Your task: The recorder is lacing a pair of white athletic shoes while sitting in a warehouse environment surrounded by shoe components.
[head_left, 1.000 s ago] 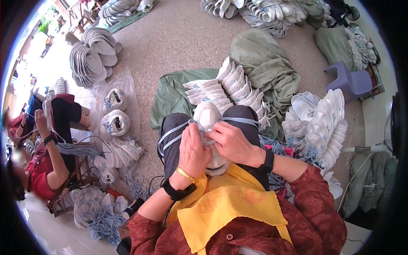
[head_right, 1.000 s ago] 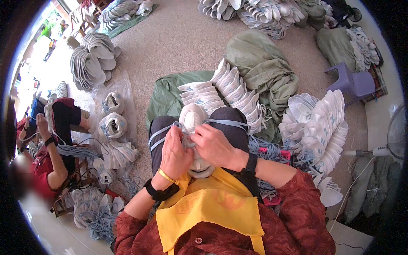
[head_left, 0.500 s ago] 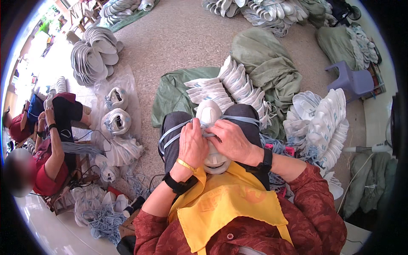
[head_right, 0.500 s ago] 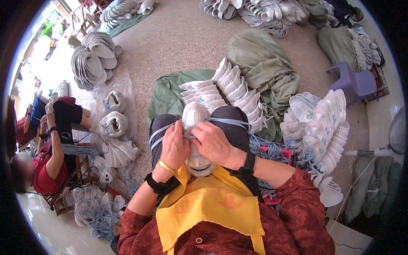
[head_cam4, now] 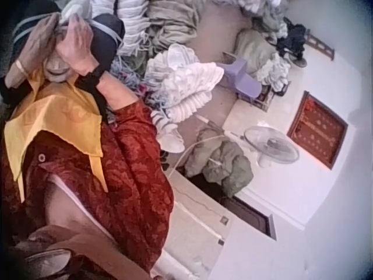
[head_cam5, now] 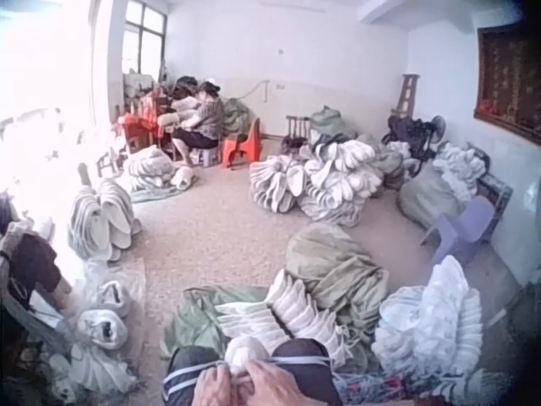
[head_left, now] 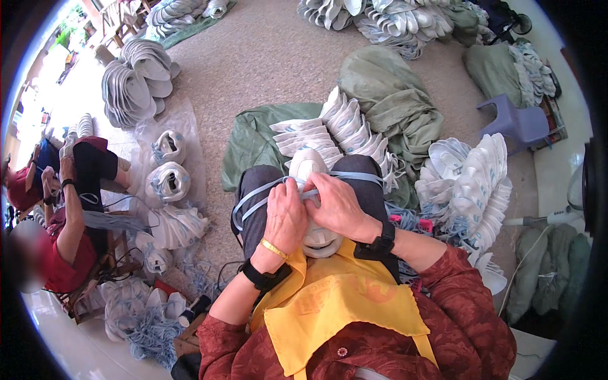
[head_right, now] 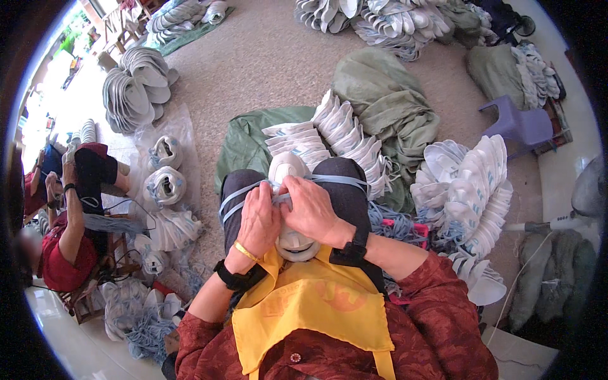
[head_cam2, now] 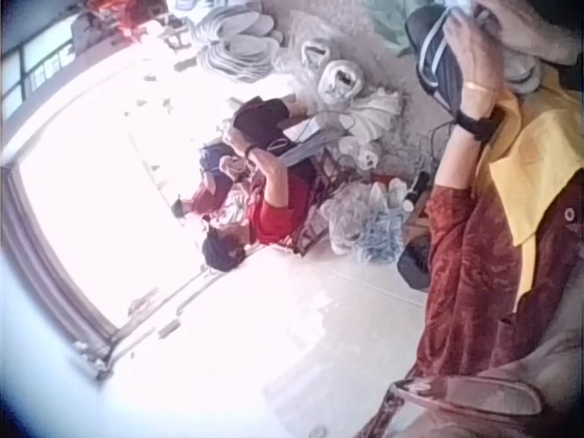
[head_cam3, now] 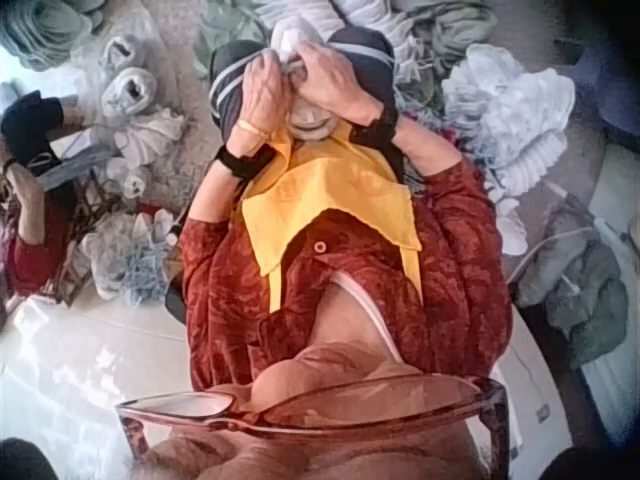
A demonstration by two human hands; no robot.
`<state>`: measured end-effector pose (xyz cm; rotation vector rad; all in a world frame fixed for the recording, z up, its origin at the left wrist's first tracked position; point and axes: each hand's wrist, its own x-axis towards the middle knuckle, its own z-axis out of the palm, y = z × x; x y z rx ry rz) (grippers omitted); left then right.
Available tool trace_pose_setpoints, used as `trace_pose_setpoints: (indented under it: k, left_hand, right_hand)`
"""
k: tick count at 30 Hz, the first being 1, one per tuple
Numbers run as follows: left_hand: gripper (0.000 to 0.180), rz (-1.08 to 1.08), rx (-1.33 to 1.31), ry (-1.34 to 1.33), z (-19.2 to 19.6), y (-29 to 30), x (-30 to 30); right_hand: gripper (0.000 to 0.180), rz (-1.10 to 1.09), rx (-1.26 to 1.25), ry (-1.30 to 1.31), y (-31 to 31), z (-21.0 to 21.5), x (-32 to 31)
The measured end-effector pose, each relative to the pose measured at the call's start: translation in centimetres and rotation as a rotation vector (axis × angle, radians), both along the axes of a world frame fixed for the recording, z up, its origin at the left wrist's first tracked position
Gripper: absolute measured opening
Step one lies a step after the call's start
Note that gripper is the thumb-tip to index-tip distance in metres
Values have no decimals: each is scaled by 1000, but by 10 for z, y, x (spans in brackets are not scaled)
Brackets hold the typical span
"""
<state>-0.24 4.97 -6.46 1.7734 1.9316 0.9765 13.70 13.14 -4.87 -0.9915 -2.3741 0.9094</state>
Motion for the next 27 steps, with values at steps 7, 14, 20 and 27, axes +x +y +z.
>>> trace_pose_setpoints:
  k: [7,14,20,27]
  left_hand:
    - [35,-17,14,-82,6,-12,2]
    - [34,16,55,-146,12,-24,8]
    - [39,-21,112,-183,11,-23,8]
    - [33,4,109,-151,15,-19,9]
  right_hand:
    - [28,-27,39,62,-14,7,5]
    - [24,-100,-57,87,-25,11,8]
    - [21,-102,27,67,-26,12,7]
    - [20,-62,194,82,-28,12,10]
